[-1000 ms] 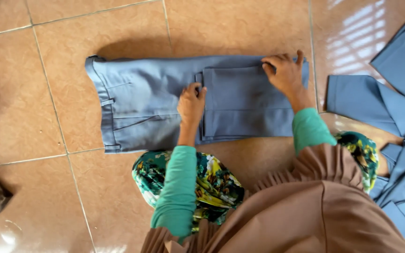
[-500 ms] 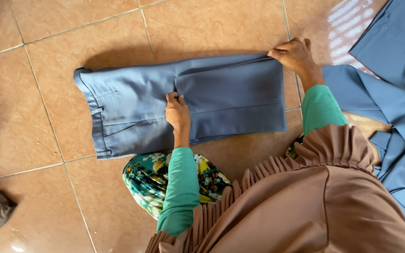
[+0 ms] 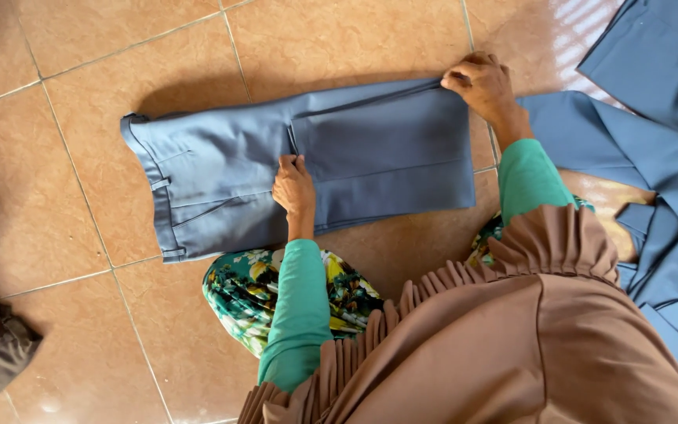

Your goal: The person sits on a tiled floor and folds multiple pairs of grey trousers by hand. They align the legs, fold the trousers in half lengthwise, then fold them into compact rectangles, stacking each finished pair to the left.

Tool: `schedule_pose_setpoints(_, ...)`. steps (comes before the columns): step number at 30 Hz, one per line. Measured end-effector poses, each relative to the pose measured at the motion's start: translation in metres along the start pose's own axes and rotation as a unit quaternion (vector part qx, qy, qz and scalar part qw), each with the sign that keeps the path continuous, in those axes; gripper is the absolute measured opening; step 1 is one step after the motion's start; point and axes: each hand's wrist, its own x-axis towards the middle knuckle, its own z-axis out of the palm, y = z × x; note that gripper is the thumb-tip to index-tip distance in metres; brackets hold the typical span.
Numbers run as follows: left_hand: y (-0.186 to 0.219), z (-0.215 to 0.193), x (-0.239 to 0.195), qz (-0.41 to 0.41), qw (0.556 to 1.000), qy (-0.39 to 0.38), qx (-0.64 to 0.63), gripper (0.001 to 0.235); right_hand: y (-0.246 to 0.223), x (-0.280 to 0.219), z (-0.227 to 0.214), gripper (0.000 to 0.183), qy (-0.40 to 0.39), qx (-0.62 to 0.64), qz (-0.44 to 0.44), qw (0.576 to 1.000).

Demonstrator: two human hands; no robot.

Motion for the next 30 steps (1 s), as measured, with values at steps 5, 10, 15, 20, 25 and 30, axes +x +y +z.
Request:
schedule_pose_setpoints(5, 0.051, -0.01, -0.009, 0.128, 0.974, 0.12, 0.144, 0.056, 0.036, -0.039, 0.018, 0.029, 0.048, 0.137, 0.15, 0.978)
schedule_pose_setpoints(10, 0.156, 0.084, -0.009, 0.307, 0.949, 0.071, 0.024, 0.029, -0.002, -0.143, 0.034, 0.035, 0.008, 0.219, 0.336, 0.916)
schedule_pose_setpoints(15, 0.239, 0.152, -0.015, 0.401, 0.916, 0.01, -0.015, 0.022, -0.022, -0.183, 0.06, 0.053, 0.041, 0.401, 0.474, 0.783)
schedule_pose_setpoints(20, 0.258, 0.205, -0.002, 0.394, 0.919, 0.002, 0.022, 0.038, -0.025, -0.183, 0.055, 0.034, 0.015, 0.341, 0.45, 0.825)
schedule_pose_setpoints(25, 0.27, 0.17, -0.003, 0.407, 0.912, -0.04, -0.02, 0.022, -0.012, -0.181, 0.055, 0.037, -0.001, 0.362, 0.453, 0.814)
schedule_pose_setpoints(30, 0.271, 0.166, 0.006, 0.393, 0.915, -0.062, -0.066, 0.015, 0.003, -0.187, 0.069, 0.038, -0.025, 0.316, 0.418, 0.851)
